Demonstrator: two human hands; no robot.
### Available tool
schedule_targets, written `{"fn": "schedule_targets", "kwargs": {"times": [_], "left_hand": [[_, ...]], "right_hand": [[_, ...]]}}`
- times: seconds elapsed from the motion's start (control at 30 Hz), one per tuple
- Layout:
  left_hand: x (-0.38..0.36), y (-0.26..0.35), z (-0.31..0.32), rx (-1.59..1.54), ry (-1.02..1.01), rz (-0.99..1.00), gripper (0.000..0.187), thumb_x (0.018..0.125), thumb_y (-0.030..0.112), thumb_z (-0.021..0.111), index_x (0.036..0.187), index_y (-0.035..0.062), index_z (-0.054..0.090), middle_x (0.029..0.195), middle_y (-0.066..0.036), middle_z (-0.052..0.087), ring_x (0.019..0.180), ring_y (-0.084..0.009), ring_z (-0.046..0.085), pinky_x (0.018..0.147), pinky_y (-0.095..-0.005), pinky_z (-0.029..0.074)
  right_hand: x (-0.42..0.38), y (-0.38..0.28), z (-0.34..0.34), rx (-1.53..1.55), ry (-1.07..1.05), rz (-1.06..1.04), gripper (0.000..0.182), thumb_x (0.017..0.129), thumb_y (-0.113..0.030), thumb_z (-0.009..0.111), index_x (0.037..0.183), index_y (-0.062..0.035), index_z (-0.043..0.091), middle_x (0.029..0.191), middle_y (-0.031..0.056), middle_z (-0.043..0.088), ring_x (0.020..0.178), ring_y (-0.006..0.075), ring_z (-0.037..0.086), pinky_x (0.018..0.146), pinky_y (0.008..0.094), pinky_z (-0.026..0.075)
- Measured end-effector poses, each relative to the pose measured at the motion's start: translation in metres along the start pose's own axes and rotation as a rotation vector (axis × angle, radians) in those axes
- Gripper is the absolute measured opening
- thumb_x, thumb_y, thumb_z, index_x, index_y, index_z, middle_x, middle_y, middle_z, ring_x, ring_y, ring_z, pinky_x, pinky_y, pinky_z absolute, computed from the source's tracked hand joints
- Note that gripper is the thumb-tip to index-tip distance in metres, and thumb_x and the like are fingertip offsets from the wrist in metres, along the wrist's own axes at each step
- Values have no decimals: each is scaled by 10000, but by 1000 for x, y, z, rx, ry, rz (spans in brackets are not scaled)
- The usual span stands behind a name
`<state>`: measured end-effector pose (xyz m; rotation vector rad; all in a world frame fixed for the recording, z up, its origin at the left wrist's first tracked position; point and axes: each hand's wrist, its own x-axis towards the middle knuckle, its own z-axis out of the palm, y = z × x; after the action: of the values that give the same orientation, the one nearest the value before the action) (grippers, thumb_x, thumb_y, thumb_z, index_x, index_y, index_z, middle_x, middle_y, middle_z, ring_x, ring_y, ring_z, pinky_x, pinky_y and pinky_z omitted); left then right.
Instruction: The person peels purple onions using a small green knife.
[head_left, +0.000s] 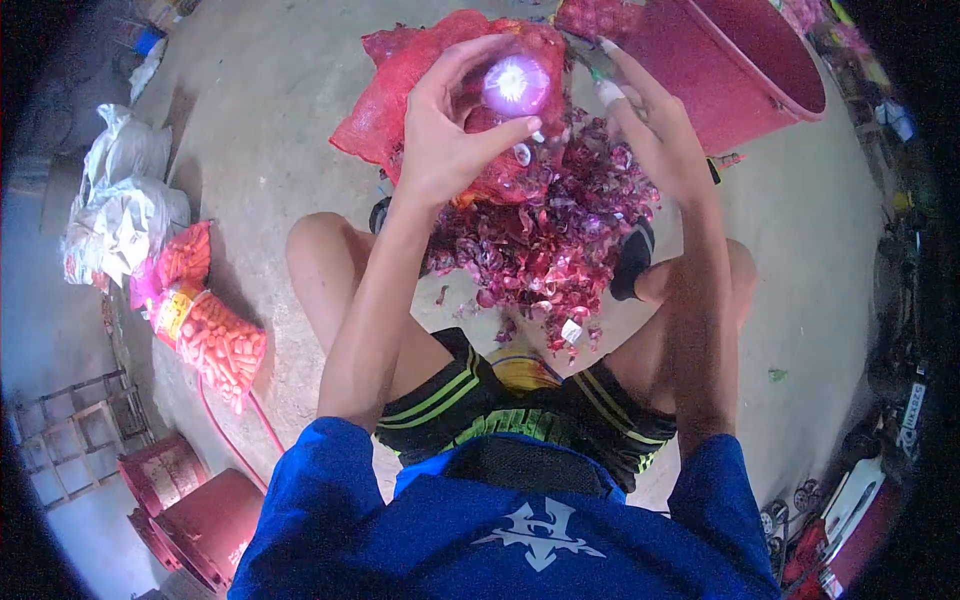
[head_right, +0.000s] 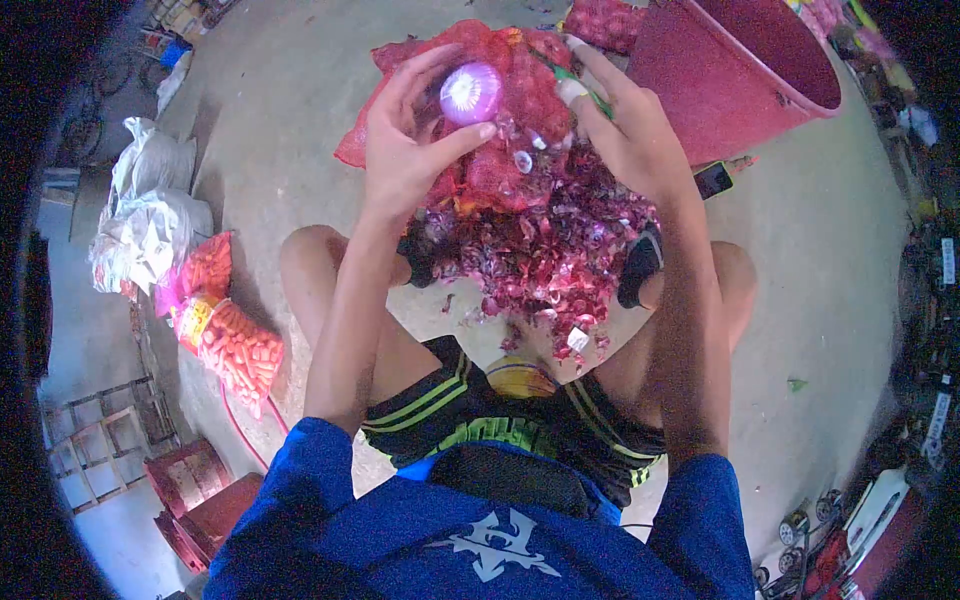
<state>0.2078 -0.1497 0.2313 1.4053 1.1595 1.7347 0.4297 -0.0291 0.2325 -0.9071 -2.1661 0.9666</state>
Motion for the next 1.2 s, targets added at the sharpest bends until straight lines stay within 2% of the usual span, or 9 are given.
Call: {"fn": "schedule_targets", "kwargs": {"times": [0.07,0.17,0.37,0.43,0.67,1.0,1.07,1.1,1.2], "left_hand": [[0,-2,0,72,-18,66,844,726,-36,895,1480,-7,515,1398,-123,612,1317,-219,580,1155,-372,455],[0,1,2,172,0,103,780,746,1,896,1446,0,552,1380,-94,633,1258,-186,623,1102,-353,508],[-4,-8,5,-519,157,-262,603,924,89,800,1462,23,536,1312,-68,658,1216,-168,636,1037,-328,528],[-6,-14,2,-632,155,-309,512,1043,128,652,1518,77,468,1340,-67,640,1240,-191,637,1086,-419,523],[-6,-10,8,-658,147,-196,628,928,12,759,1496,35,494,1311,-94,661,1197,-189,653,1043,-361,555],[-11,-2,-2,-508,61,-161,645,877,6,801,1458,-46,524,1291,-151,680,1190,-217,664,1056,-379,554],[-7,-4,-2,-476,-12,-142,654,868,11,811,1455,-51,527,1285,-155,683,1180,-220,669,1051,-380,554],[-6,-5,-4,-486,29,-129,653,863,24,820,1446,-54,536,1279,-154,687,1177,-219,670,1049,-382,548],[-7,2,-11,-492,73,-137,666,837,63,848,1427,-44,560,1259,-141,697,1171,-208,668,1049,-375,534]], "right_hand": [[0,1,6,115,10,-209,558,1036,-258,613,1542,-57,492,758,139,632,673,209,620,725,365,539],[-3,-4,8,110,-61,-178,554,1036,-249,601,1547,-64,493,775,128,646,696,188,628,726,348,533],[-5,-16,15,287,-38,-154,557,1036,-221,576,1564,-73,478,801,113,658,725,166,624,747,348,532],[-7,-24,18,279,-38,-199,572,1026,-206,582,1573,-84,466,821,126,681,720,194,638,749,356,535],[-10,-28,29,120,-13,-325,643,982,-174,642,1594,-171,444,978,241,729,783,429,677,756,445,528],[6,2,31,-222,164,-310,588,1020,-256,609,1579,-168,448,846,263,681,794,443,673,776,486,527],[19,11,17,-29,2,86,562,1046,-309,579,1564,-134,450,830,250,674,815,402,696,801,454,535],[17,15,10,2,5,66,556,1058,-360,555,1546,-109,465,880,223,692,805,351,699,819,417,537],[8,8,8,11,16,116,542,1065,-365,527,1533,-95,481,1024,239,729,913,386,720,880,423,545]]}}
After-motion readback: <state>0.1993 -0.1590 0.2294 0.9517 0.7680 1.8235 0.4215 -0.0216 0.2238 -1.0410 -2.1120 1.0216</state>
